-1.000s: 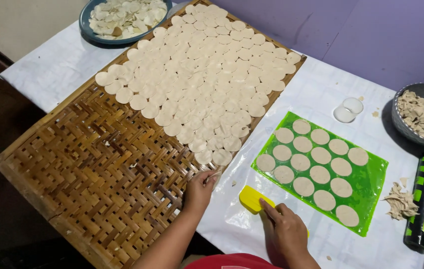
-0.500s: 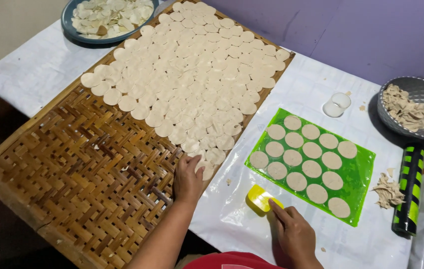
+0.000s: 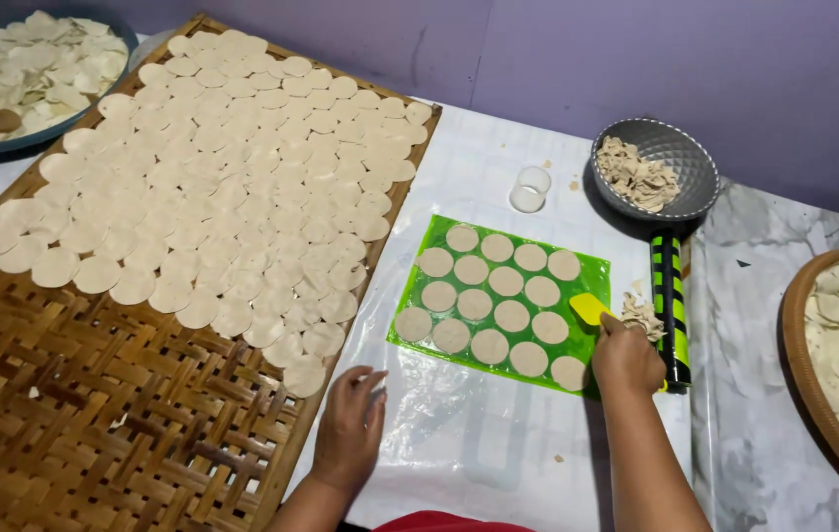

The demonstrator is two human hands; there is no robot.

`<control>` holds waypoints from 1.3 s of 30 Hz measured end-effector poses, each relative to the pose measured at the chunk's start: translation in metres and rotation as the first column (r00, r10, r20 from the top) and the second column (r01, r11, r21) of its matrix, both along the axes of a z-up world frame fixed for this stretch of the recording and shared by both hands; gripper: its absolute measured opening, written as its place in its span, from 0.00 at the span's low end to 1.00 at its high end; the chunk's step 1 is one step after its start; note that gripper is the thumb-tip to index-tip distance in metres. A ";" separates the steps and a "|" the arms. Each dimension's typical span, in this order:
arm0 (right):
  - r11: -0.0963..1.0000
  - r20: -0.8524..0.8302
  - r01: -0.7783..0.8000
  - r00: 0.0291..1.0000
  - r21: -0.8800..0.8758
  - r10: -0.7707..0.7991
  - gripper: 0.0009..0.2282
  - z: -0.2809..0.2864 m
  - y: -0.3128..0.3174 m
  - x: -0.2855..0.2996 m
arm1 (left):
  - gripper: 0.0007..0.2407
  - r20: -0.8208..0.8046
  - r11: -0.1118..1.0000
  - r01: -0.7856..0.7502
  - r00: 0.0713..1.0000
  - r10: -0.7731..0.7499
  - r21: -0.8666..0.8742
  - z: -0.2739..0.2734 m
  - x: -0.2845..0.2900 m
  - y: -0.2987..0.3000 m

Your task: Arranging small circles of dough onto a woven tray for processing.

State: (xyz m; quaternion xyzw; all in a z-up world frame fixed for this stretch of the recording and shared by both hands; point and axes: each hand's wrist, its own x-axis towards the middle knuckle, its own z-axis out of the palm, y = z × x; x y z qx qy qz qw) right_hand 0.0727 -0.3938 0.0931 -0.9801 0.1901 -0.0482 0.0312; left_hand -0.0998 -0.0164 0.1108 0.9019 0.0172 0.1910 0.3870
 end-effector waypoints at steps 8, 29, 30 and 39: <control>0.985 -0.123 -0.126 0.986 -0.119 0.112 0.13 -0.012 -0.012 0.053 | 0.12 -0.088 0.986 0.158 0.983 -0.163 -0.060 -0.022 -0.002 -0.014; 0.894 0.434 -0.306 0.889 0.328 0.145 0.12 -0.016 0.029 0.024 | 0.11 -0.329 0.718 -0.174 0.941 -0.081 -0.674 -0.059 0.028 -0.006; 0.841 0.495 -0.421 0.840 0.340 0.221 0.14 -0.006 0.039 0.014 | 0.12 -0.320 0.641 -0.171 0.939 -0.124 -0.748 -0.060 0.034 -0.006; 0.434 0.421 -0.801 0.590 0.411 0.689 0.19 0.032 0.142 -0.089 | 0.17 -0.312 0.126 -0.285 0.889 -0.336 -0.950 -0.110 0.059 0.011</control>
